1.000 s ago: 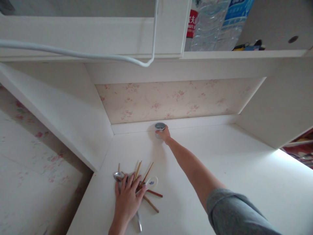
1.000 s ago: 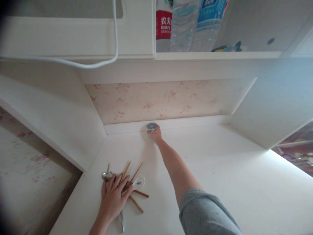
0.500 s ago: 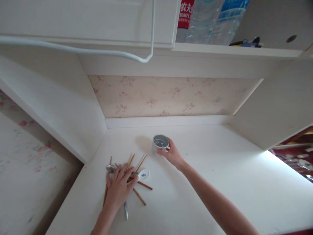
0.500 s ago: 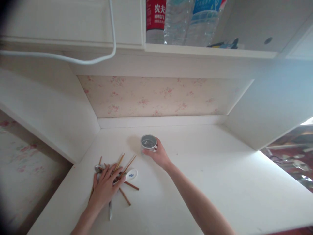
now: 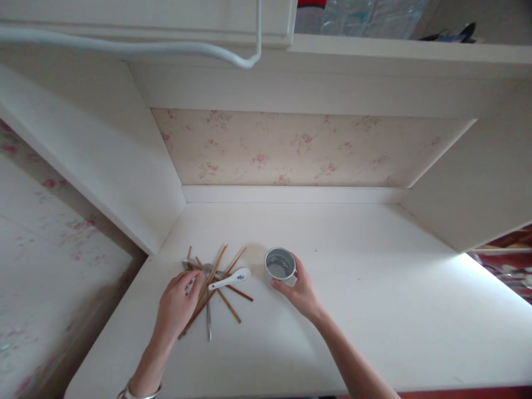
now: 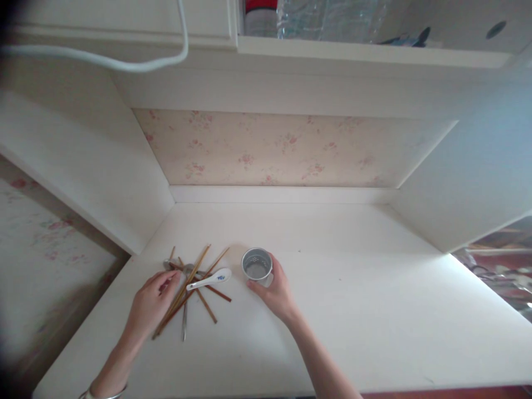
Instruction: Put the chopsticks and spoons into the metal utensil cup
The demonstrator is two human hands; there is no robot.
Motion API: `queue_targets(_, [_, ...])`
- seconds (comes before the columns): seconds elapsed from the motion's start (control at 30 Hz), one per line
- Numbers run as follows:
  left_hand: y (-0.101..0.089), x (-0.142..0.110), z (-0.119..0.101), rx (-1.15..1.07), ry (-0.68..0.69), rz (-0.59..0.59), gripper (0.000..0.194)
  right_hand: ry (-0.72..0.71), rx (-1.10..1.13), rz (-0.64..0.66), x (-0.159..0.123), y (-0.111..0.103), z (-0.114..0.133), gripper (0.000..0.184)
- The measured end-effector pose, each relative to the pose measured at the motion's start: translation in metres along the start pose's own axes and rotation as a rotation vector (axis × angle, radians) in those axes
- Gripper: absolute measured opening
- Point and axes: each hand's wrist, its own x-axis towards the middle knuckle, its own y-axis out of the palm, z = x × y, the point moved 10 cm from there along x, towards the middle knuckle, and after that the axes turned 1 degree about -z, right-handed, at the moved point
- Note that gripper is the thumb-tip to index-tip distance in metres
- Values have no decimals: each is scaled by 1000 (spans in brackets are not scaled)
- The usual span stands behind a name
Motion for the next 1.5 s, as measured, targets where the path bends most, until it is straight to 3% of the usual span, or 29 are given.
queue_targets(0.13, [-2,-8,11,25,-58,85,37,26,34,33,-2,6,-9,80])
queue_targets(0.3, [18,-4,8,46,-2,238,37,95,192,19,-17,4,-26,95])
queue_targets(0.5, [42,4,9,126,-8,383,31,58,300,-198,-52,-24,-36,75])
queue_targets(0.7, [53,8,13,93,-55,461,31,14,233,-207,-68,-25,-32,66])
queue_targets(0.8, [47,16,15,44,-64,444,35,21,228,-208,-68,-25,-31,65])
queue_targets(0.93, [8,36,10,-20,-81,271,40,28,262,-219,-67,-28,-32,58])
queue_targets(1.03, [-27,48,-15,-220,-113,143,46,37,282,-217,-67,-28,-34,53])
queue_targets(1.17, [-53,55,-77,-553,-131,42,46,52,288,-196,-67,-26,-33,51])
queue_targets(1.27, [-45,60,-134,-756,-53,81,41,62,281,-183,-68,-25,-33,49])
queue_targets(1.33, [-28,64,-163,-779,-2,137,38,63,273,-184,-68,-26,-33,47])
queue_targets(1.5, [28,75,-200,-663,116,253,35,63,240,-184,-68,-27,-33,45])
